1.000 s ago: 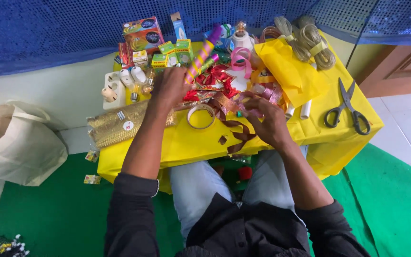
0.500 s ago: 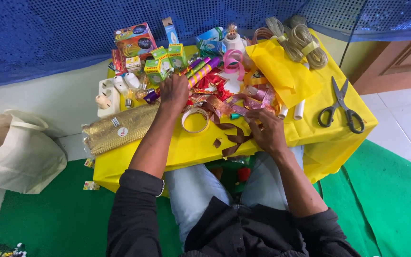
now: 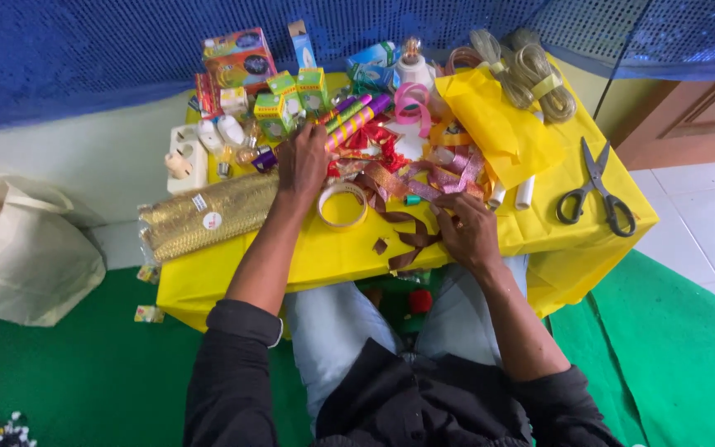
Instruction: A person is seen decorating tubes with colorful ribbons and yellow paper to create handicraft items.
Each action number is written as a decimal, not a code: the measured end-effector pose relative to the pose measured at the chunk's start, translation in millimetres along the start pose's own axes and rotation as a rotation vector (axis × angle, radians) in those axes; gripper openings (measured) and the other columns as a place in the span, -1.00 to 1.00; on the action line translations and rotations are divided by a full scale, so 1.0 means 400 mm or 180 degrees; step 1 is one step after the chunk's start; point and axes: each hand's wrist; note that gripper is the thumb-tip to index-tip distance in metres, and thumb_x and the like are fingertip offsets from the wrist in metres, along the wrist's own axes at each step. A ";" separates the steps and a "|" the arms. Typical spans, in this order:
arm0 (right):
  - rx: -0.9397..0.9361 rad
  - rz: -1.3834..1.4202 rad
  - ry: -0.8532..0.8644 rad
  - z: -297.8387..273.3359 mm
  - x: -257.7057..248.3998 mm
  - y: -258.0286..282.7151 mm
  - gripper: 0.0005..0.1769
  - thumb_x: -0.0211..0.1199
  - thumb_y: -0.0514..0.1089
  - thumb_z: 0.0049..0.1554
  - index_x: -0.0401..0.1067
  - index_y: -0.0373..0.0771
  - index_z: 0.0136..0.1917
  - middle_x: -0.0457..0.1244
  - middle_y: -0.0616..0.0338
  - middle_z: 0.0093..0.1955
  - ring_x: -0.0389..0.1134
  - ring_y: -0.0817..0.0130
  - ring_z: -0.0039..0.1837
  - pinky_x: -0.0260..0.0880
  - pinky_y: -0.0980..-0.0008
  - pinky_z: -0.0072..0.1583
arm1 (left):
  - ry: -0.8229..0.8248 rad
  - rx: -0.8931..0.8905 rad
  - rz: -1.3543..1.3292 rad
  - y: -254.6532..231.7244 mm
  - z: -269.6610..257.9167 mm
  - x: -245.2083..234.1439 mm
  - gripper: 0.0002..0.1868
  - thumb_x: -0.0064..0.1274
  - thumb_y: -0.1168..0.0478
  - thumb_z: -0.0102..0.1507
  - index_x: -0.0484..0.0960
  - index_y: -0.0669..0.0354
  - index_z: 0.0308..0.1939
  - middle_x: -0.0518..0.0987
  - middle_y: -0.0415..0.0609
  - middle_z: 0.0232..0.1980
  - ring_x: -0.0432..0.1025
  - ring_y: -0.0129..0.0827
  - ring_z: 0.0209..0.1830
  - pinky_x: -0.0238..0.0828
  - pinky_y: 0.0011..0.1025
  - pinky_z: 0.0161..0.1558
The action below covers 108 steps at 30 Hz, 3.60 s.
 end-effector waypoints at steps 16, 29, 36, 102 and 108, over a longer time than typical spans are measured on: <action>-0.0091 -0.0275 0.0019 -0.018 0.023 -0.031 -0.93 0.37 -0.23 0.17 0.61 -0.28 -0.12 0.44 -0.02 -0.13 0.49 -0.06 -0.08 0.48 0.07 0.02 | -0.2037 -0.0083 -0.1882 -0.052 -0.236 -0.137 -0.94 0.21 0.38 0.29 0.66 0.18 -0.18 0.64 0.05 -0.25 0.61 -0.08 -0.25 0.58 -0.31 -0.29; 0.0273 -0.0095 -0.0182 0.000 0.002 0.014 -0.87 0.27 -0.27 0.25 0.56 -0.35 0.04 0.39 -0.15 -0.15 0.47 -0.11 -0.09 0.53 0.16 -0.16 | -0.1621 0.0364 -0.2353 -0.074 -0.255 -0.119 -0.91 0.28 0.36 0.23 0.64 0.22 -0.32 0.59 0.04 -0.44 0.55 -0.20 -0.46 0.54 -0.38 -0.40; -0.0286 0.0002 0.0200 -0.022 0.014 -0.041 -0.69 0.40 0.05 0.17 0.60 -0.22 0.01 0.42 -0.05 -0.08 0.46 -0.04 0.00 0.41 0.12 0.10 | -0.1387 0.0722 -0.2259 -0.070 -0.256 -0.114 -0.64 0.26 0.25 0.31 0.51 0.08 -0.57 0.43 -0.11 -0.66 0.34 -0.38 -0.69 0.36 -0.47 -0.57; -0.0852 -0.0369 0.0343 0.165 0.131 0.020 -0.88 0.30 -0.14 0.20 0.56 -0.09 0.03 0.37 0.10 0.13 0.44 -0.05 0.10 0.33 0.01 0.19 | -0.1538 0.0041 -0.2243 -0.079 -0.264 -0.107 -0.63 0.22 0.33 0.33 0.44 0.25 -0.54 0.46 0.21 -0.53 0.49 0.03 -0.50 0.29 -0.24 -0.50; 0.0040 -0.0957 -0.0067 0.055 -0.088 -0.102 -0.81 0.37 -0.32 0.13 0.58 -0.26 0.05 0.35 -0.15 0.15 0.38 -0.20 0.18 0.30 -0.02 0.21 | -0.1529 -0.0113 -0.2362 -0.052 -0.269 -0.076 -0.63 0.27 0.33 0.30 0.50 0.21 -0.57 0.46 0.07 -0.56 0.45 -0.24 -0.55 0.28 -0.42 -0.49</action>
Point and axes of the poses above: each hand's wrist, its own z-axis towards the middle knuckle, its own x-axis out of the palm, y = z × x
